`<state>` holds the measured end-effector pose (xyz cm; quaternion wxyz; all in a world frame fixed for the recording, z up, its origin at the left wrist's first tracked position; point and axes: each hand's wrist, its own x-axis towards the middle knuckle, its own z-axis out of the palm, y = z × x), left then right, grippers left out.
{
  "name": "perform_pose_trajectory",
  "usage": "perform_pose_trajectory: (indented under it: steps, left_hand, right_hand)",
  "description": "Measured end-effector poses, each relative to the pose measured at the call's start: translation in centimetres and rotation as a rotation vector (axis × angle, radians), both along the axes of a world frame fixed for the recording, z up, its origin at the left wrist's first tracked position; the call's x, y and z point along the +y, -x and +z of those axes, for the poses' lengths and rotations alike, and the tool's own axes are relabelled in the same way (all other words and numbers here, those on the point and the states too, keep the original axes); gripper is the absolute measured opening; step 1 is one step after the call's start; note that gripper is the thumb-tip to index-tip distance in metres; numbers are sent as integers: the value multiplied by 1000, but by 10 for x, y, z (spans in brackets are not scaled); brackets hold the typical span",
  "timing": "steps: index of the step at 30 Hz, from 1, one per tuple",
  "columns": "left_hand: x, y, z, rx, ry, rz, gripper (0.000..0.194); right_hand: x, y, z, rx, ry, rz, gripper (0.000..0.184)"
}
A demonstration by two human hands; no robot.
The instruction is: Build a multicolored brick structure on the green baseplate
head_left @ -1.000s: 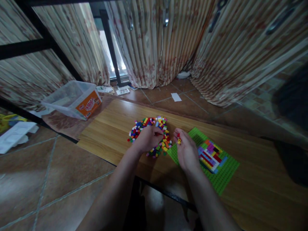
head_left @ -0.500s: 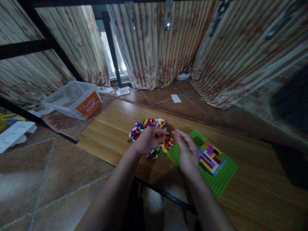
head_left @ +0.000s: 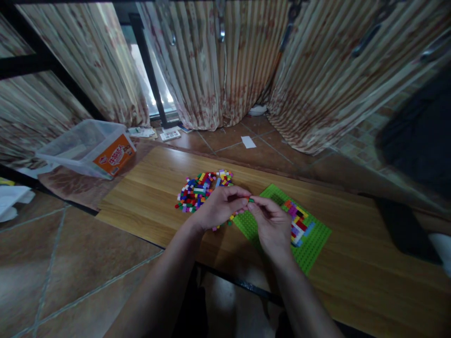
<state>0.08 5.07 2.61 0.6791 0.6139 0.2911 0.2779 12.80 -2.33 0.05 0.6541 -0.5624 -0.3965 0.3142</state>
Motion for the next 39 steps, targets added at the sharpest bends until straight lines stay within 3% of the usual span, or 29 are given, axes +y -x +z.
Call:
perform_pose_trajectory:
  steps: [16, 18, 20, 23, 26, 34, 39]
  left_hand:
    - [0, 1, -1, -21, 114, 82, 16]
    - [3, 5, -1, -17, 160, 127, 18]
    - [6, 9, 0, -37, 201, 203, 21]
    - [10, 15, 2, -70, 221, 301, 22]
    - [12, 19, 3, -55, 218, 325, 17]
    - [11, 19, 2, 38, 163, 267, 14]
    - [10, 17, 1, 84, 96, 217, 16]
  right_hand:
    - [2, 4, -10, 370, 83, 32, 25]
    - [4, 5, -14, 285, 110, -22, 26]
    - [5, 6, -17, 55, 142, -64, 22]
    - [6, 7, -20, -363, 146, -19, 16]
    - [7, 9, -21, -566, 134, 45, 18]
    - [10, 9, -25, -536, 134, 114, 29]
    - [3, 6, -22, -475, 132, 47, 31]
